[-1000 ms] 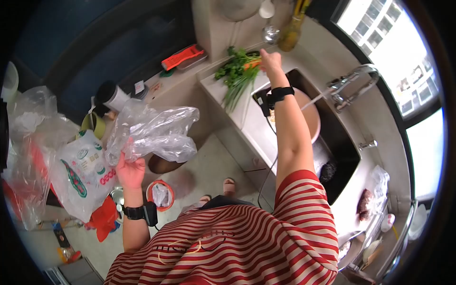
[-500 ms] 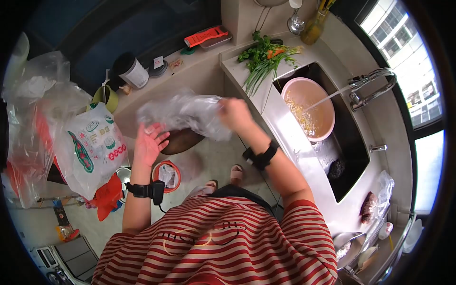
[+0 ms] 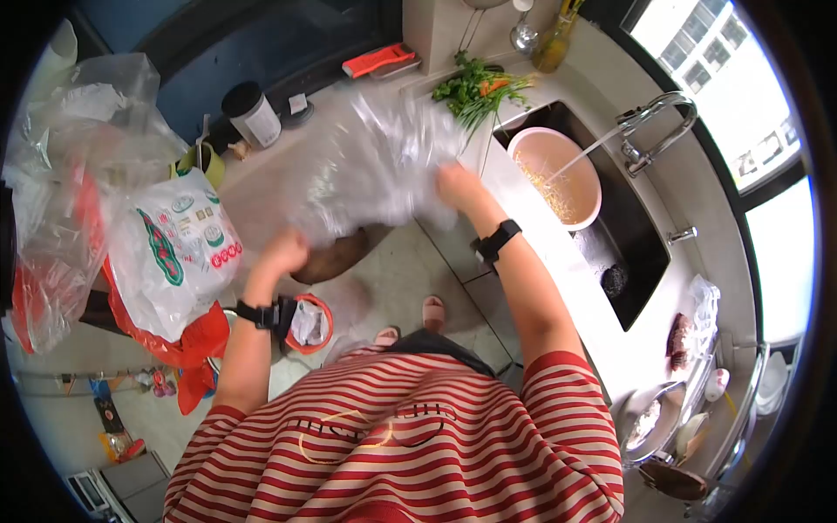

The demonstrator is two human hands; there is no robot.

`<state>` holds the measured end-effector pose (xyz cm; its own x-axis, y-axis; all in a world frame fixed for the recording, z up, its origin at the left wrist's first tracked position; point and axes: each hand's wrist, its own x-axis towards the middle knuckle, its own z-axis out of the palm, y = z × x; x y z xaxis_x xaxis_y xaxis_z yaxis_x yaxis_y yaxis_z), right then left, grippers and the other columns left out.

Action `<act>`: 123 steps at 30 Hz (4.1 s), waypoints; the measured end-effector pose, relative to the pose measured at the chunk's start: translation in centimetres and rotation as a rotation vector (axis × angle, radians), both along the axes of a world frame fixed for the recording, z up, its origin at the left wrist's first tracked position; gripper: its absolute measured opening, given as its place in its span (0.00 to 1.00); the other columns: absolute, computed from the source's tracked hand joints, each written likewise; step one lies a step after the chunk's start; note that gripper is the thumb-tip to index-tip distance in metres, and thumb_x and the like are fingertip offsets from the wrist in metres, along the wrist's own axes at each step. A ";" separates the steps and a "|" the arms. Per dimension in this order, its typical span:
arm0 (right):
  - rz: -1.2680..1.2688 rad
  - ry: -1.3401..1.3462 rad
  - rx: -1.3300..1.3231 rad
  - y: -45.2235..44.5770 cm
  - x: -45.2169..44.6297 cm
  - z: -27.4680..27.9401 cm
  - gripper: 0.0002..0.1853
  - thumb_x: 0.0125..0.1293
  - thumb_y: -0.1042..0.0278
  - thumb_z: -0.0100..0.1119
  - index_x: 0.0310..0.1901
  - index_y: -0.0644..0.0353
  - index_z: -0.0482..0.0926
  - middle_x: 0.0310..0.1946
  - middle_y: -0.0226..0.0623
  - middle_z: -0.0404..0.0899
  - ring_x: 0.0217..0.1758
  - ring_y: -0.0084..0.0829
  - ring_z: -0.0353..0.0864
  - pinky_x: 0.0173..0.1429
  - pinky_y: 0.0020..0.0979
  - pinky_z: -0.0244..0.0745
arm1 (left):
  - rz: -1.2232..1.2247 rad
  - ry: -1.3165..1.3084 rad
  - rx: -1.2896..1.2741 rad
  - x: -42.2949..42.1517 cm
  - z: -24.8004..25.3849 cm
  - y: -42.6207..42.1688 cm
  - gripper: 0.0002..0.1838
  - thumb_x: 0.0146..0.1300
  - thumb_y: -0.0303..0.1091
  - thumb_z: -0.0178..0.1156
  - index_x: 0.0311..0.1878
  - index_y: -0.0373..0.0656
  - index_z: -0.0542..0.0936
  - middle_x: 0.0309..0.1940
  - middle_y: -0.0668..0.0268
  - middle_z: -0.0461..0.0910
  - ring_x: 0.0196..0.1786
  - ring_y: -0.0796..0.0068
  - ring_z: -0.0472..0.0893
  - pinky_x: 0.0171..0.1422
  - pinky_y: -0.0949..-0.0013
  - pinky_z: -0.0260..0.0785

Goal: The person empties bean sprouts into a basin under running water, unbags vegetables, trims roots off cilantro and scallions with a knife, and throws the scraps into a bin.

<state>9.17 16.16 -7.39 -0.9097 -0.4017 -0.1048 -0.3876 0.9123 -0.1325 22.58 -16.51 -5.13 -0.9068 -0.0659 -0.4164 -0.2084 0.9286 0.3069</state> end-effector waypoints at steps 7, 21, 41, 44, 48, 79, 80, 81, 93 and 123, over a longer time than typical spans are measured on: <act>-0.454 0.170 -0.437 2.5 4.6 3.3 0.18 0.51 0.56 0.65 0.39 0.61 0.81 0.26 0.49 0.80 0.33 0.44 0.81 0.40 0.37 0.75 | 0.581 0.343 0.743 2.3 -0.9 -1.3 0.12 0.64 0.38 0.54 0.34 0.40 0.82 0.29 0.69 0.80 0.28 0.82 0.74 0.34 0.77 0.66; -0.098 -0.642 -0.208 1.7 8.3 -8.4 0.15 0.58 0.57 0.52 0.35 0.57 0.83 0.26 0.43 0.82 0.29 0.37 0.83 0.34 0.34 0.78 | 0.055 -0.261 0.405 14.6 -11.4 -1.0 0.13 0.48 0.40 0.62 0.30 0.38 0.82 0.27 0.56 0.81 0.34 0.60 0.80 0.46 0.63 0.69; 0.358 -0.698 0.238 -6.4 8.2 -7.7 0.09 0.52 0.68 0.57 0.29 0.64 0.81 0.25 0.43 0.80 0.25 0.36 0.82 0.38 0.32 0.78 | 0.860 -0.280 0.535 29.2 -13.2 0.5 0.14 0.55 0.41 0.58 0.24 0.40 0.82 0.20 0.56 0.79 0.26 0.63 0.78 0.33 0.60 0.69; 0.590 -0.239 -0.212 -11.3 9.5 -5.2 0.10 0.54 0.70 0.53 0.35 0.60 0.82 0.28 0.45 0.80 0.31 0.41 0.81 0.41 0.35 0.77 | 0.990 0.484 0.249 31.5 -10.9 -2.4 0.15 0.58 0.42 0.58 0.26 0.38 0.81 0.19 0.58 0.78 0.23 0.68 0.76 0.28 0.66 0.67; 0.753 0.090 -0.666 -17.2 13.9 -2.9 0.09 0.55 0.69 0.53 0.36 0.59 0.80 0.27 0.45 0.77 0.31 0.47 0.78 0.37 0.40 0.75 | 1.151 1.105 -0.139 33.2 -3.5 -1.2 0.13 0.59 0.41 0.57 0.31 0.38 0.77 0.23 0.56 0.76 0.26 0.60 0.77 0.31 0.61 0.68; 2.260 -0.665 -0.545 -53.3 69.9 5.0 0.19 0.51 0.75 0.55 0.48 0.58 0.70 0.34 0.40 0.73 0.34 0.41 0.79 0.32 0.40 0.74 | 1.068 1.554 1.836 70.8 0.6 -25.5 0.48 0.54 0.77 0.30 0.71 0.54 0.51 0.71 0.53 0.48 0.69 0.42 0.53 0.71 0.42 0.44; 2.285 -0.646 -0.500 -54.1 69.8 4.9 0.20 0.51 0.75 0.55 0.49 0.58 0.70 0.33 0.40 0.74 0.33 0.42 0.79 0.32 0.41 0.74 | 1.016 1.646 1.893 71.5 0.2 -26.2 0.48 0.54 0.78 0.29 0.71 0.55 0.51 0.71 0.53 0.48 0.69 0.42 0.52 0.70 0.41 0.43; 2.310 -0.624 -0.458 -55.0 69.8 4.9 0.21 0.51 0.75 0.55 0.50 0.57 0.71 0.31 0.40 0.75 0.33 0.42 0.79 0.33 0.41 0.74 | 0.958 1.739 1.945 72.2 -0.1 -26.9 0.49 0.53 0.79 0.28 0.71 0.56 0.51 0.71 0.53 0.48 0.70 0.42 0.51 0.70 0.40 0.43; 1.793 -0.400 -0.582 -74.3 62.5 5.6 0.18 0.54 0.72 0.52 0.48 0.55 0.76 0.26 0.42 0.77 0.27 0.43 0.78 0.30 0.42 0.73 | 1.589 1.232 1.026 73.4 -2.2 -42.5 0.36 0.67 0.59 0.38 0.70 0.43 0.55 0.68 0.57 0.56 0.65 0.60 0.62 0.64 0.55 0.58; 0.851 0.538 -1.102 -75.2 43.4 54.3 0.09 0.54 0.67 0.60 0.34 0.64 0.78 0.26 0.37 0.80 0.32 0.25 0.79 0.38 0.28 0.73 | -0.111 1.421 -0.335 55.6 39.9 -58.1 0.32 0.47 0.42 0.67 0.55 0.38 0.71 0.62 0.50 0.63 0.66 0.45 0.59 0.68 0.53 0.51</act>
